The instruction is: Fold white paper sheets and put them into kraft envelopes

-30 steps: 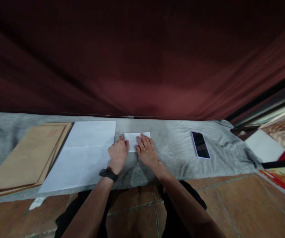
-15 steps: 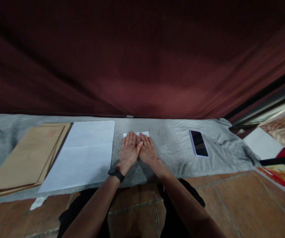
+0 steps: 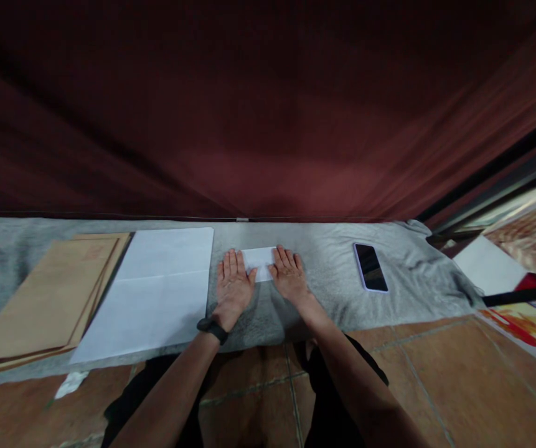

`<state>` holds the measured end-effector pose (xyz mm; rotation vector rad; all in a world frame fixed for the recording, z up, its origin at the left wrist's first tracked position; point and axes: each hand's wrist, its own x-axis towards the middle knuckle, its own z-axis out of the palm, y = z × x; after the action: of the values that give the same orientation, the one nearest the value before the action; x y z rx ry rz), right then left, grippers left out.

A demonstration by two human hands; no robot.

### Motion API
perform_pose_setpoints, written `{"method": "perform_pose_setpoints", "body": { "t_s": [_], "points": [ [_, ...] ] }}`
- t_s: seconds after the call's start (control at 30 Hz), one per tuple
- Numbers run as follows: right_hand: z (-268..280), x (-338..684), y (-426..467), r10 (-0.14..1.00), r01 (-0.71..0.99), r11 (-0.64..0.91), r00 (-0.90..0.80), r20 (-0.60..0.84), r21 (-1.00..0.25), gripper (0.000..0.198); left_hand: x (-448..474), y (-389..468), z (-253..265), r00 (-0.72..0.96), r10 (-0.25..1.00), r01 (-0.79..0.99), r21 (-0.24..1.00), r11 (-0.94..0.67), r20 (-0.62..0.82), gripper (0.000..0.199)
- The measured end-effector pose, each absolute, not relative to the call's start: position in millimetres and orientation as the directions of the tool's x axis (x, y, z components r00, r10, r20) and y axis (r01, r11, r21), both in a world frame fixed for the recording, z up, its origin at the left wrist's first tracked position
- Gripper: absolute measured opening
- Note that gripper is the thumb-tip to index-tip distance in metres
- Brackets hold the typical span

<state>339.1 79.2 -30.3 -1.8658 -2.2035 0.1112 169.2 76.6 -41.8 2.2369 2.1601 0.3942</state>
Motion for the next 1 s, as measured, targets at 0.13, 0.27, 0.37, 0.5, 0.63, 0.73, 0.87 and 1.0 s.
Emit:
{"method": "perform_pose_setpoints", "body": {
  "t_s": [0.13, 0.27, 0.37, 0.5, 0.63, 0.73, 0.87, 1.0],
  "points": [
    [-23.3, 323.2, 76.6, 0.962, 0.927, 0.237, -0.183, 0.204, -0.290, 0.057, 168.7, 76.3, -40.4, 0.020, 0.990, 0.986, 0.162, -0.043, 0.141, 0.071],
    [-22.1, 299.6, 72.7, 0.910, 0.845, 0.414, -0.370, 0.188, -0.339, 0.057, 165.7, 76.1, -41.8, 0.037, 0.993, 0.986, 0.155, -0.053, 0.108, 0.064],
    [-25.8, 292.4, 72.9, 0.911, 0.846, 0.412, -0.388, 0.141, -0.339, 0.056, 163.7, 76.0, -42.1, 0.038, 0.993, 0.984, 0.170, -0.058, 0.115, 0.064],
    [-32.4, 301.4, 77.5, 0.934, 0.889, 0.356, -0.333, 0.125, -0.288, 0.055, 163.1, 74.9, -39.9, 0.049, 0.989, 0.977, 0.198, -0.076, 0.138, 0.064],
    [-37.1, 316.8, 83.1, 0.946, 0.918, 0.318, -0.291, 0.145, -0.235, 0.057, 162.0, 72.9, -38.2, 0.033, 0.985, 0.973, 0.218, -0.071, 0.171, 0.066],
    [-37.3, 326.3, 86.3, 0.957, 0.935, 0.281, -0.256, 0.138, -0.218, 0.057, 159.7, 71.7, -39.2, 0.023, 0.983, 0.973, 0.221, -0.064, 0.183, 0.069],
    [-35.4, 336.1, 88.0, 0.965, 0.946, 0.252, -0.232, 0.119, -0.205, 0.059, 155.5, 71.0, -42.2, 0.012, 0.982, 0.972, 0.226, -0.055, 0.188, 0.071],
    [-34.9, 341.8, 88.3, 0.967, 0.950, 0.245, -0.227, 0.112, -0.195, 0.059, 152.3, 70.4, -43.6, 0.007, 0.981, 0.968, 0.244, -0.055, 0.194, 0.072]
  ]
}}
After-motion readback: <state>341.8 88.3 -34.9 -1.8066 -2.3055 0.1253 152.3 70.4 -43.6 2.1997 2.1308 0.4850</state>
